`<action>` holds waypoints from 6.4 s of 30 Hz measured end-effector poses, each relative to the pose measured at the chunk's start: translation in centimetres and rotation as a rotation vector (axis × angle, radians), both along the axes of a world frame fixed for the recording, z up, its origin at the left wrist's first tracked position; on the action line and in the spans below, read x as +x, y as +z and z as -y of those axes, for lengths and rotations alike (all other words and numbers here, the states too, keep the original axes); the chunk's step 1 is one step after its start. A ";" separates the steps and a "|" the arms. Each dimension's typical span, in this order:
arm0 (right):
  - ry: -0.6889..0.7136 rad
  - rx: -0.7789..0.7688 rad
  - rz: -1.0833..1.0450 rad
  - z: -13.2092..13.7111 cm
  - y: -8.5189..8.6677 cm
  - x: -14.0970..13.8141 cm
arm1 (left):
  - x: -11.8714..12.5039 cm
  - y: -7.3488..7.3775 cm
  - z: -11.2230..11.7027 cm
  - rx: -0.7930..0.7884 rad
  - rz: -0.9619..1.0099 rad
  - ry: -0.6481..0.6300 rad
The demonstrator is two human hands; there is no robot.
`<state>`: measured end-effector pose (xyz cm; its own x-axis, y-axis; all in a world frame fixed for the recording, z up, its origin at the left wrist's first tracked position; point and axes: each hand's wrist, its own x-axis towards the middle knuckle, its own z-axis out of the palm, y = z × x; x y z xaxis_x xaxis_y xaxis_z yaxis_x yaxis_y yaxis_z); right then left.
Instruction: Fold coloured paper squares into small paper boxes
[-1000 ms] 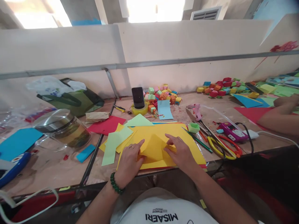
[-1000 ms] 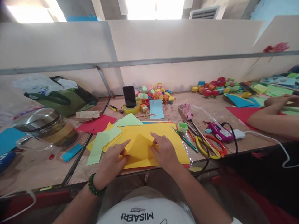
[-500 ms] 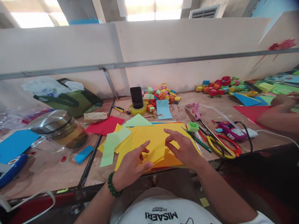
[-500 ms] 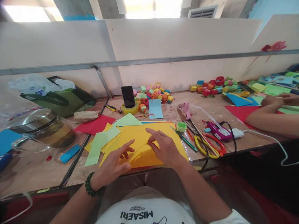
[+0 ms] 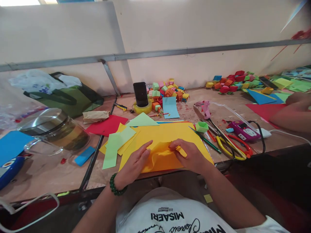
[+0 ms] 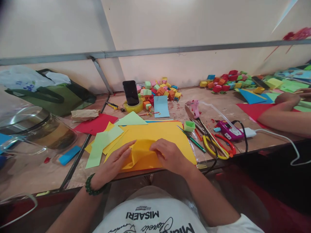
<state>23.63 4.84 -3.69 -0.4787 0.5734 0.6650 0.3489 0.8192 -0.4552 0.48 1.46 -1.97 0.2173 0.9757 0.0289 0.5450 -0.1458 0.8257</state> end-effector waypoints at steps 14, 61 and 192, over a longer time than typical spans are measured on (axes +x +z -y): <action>0.015 0.002 -0.021 0.6 -0.8 -0.5 | 0.6 0.4 1.3 0.160 -0.273 0.078; 0.007 -0.460 0.194 -0.2 -0.5 0.8 | -2.8 -2.2 1.9 0.228 -0.147 -0.017; -0.305 0.152 0.490 1.6 -3.1 2.5 | -2.6 -2.5 1.3 0.318 -0.512 0.201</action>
